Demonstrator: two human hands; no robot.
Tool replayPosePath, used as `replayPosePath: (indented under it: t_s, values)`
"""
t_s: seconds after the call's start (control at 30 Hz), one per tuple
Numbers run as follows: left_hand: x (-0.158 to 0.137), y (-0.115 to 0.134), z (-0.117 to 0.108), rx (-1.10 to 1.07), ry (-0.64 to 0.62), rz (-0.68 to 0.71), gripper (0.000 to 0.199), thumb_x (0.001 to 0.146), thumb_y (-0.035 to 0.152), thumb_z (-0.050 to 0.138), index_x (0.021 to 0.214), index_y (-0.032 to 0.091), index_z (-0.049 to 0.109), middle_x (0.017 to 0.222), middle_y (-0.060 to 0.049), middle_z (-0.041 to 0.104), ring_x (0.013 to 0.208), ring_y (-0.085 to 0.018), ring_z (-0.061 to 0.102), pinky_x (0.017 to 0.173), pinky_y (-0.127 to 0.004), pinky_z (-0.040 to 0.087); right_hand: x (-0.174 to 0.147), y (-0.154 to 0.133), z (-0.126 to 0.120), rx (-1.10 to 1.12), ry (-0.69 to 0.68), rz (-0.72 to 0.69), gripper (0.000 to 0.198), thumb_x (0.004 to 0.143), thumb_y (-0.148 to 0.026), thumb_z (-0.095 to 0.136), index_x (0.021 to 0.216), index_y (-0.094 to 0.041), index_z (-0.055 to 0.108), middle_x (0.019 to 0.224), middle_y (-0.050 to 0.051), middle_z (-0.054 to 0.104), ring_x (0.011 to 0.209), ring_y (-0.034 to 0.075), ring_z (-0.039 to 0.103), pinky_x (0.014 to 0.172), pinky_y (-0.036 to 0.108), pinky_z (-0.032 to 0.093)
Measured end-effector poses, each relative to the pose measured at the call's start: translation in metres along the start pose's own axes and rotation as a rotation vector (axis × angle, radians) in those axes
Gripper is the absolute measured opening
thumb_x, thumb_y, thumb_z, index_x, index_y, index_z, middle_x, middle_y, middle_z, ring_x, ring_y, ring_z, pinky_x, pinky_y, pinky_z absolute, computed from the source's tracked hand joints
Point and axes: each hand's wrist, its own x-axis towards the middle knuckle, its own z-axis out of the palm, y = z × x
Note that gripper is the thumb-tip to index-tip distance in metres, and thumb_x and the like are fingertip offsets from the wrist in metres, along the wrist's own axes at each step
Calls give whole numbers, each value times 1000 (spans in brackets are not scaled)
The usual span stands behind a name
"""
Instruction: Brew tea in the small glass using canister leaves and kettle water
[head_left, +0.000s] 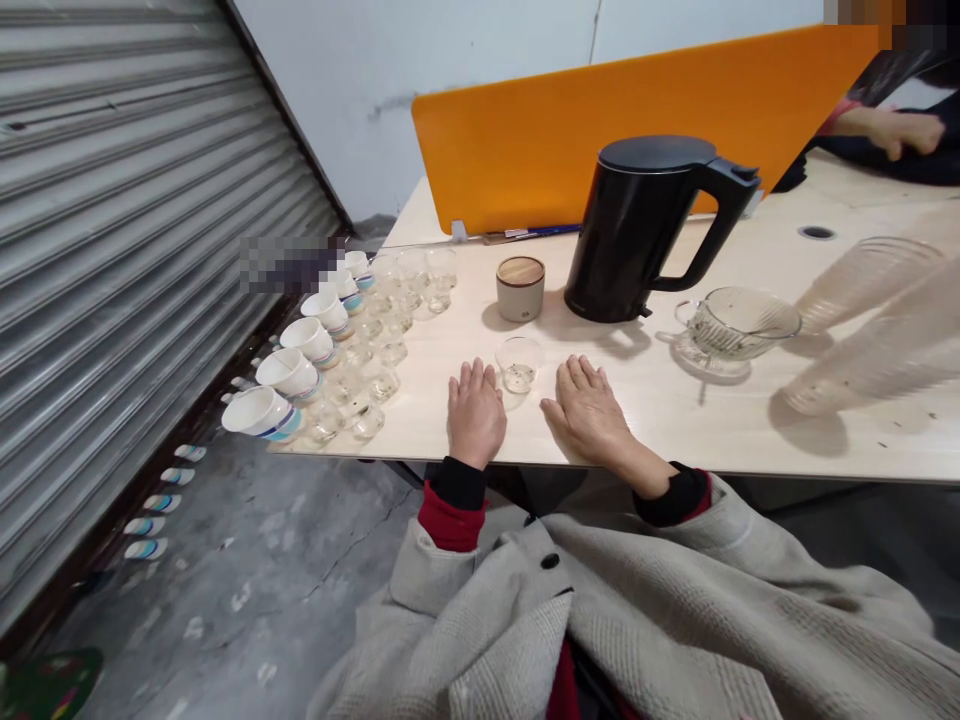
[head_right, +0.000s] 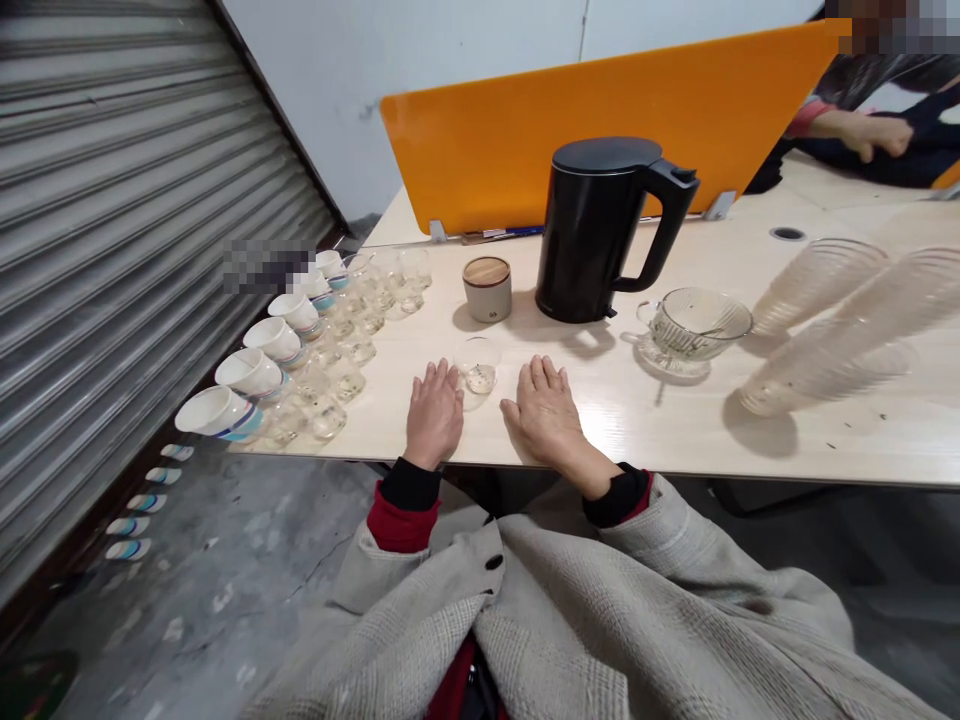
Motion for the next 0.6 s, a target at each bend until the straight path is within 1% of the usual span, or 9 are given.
replayPosePath:
  t_s: [0.37,0.6]
  values:
    - [0,-2,2,-17,10,9,55,110,26,32,161,11,47,175,-13,36,166,-32,27,137,-53,21,2,6,13,-29,71,-33,72,107,-44,41,160,4,42,171,27,35,163,41,27,131,57,24]
    - [1,-2,2,-9,17,13,56,110,26,33,162,12,46,175,-13,36,165,-31,28,136,-54,23,2,5,10,-8,53,-24,73,106,-43,41,160,6,42,172,29,33,163,43,26,132,59,23]
